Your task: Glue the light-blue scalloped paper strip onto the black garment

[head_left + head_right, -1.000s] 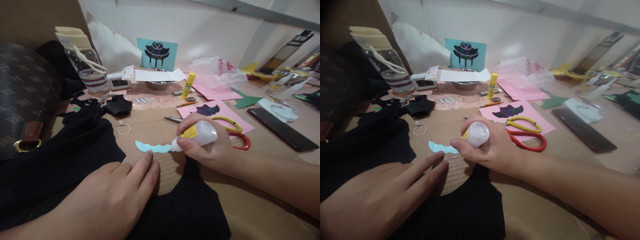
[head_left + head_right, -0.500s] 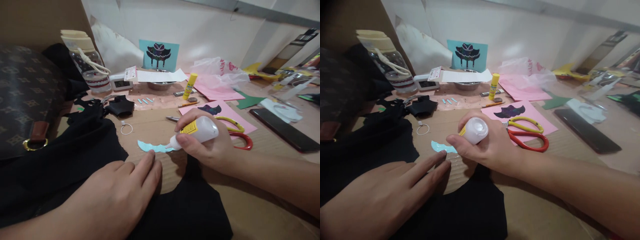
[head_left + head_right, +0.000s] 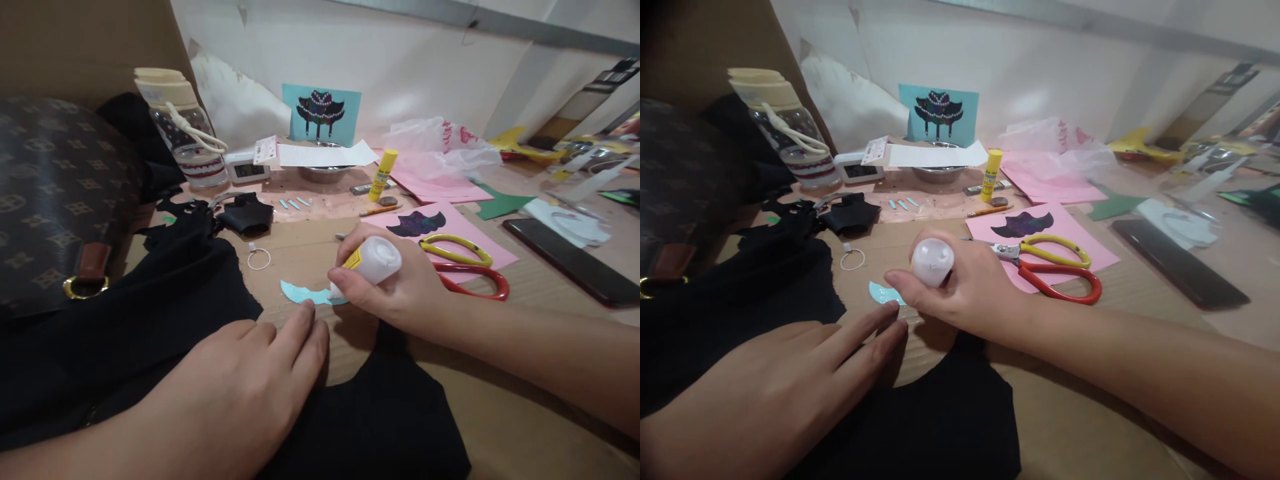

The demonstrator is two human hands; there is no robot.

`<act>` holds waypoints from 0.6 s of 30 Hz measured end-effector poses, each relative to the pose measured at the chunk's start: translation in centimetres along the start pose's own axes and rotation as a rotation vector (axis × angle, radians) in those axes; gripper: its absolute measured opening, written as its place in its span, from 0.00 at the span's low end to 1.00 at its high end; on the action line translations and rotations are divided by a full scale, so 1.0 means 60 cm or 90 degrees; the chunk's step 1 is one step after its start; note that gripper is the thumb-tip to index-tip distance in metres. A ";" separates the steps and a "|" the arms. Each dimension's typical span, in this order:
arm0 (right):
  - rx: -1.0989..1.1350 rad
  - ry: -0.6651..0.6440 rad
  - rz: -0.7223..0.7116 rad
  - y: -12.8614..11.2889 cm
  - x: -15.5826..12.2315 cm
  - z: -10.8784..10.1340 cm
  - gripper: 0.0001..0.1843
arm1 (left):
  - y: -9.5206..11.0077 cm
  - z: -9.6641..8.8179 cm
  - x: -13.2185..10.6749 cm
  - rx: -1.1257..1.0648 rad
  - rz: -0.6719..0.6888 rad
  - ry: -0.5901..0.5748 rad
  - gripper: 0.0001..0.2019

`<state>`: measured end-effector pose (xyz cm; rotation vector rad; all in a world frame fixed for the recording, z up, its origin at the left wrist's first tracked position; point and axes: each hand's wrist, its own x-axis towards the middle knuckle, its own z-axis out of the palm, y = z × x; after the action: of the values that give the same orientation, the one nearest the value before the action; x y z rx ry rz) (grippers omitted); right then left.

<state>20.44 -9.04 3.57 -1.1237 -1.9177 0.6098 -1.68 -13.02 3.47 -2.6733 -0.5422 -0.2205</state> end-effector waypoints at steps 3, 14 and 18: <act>-0.007 0.005 -0.002 0.002 -0.001 -0.001 0.15 | 0.000 0.001 0.001 -0.006 0.002 -0.001 0.29; -0.025 0.008 -0.040 0.008 -0.007 -0.017 0.12 | 0.004 0.003 0.000 -0.013 -0.001 -0.008 0.27; -0.030 0.005 -0.025 0.008 -0.014 -0.029 0.10 | 0.001 0.005 0.002 -0.015 0.005 0.002 0.27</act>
<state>22.34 -9.52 3.83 -1.1133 -1.9521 0.5404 -1.54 -12.91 3.17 -2.6974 -0.5309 -0.2307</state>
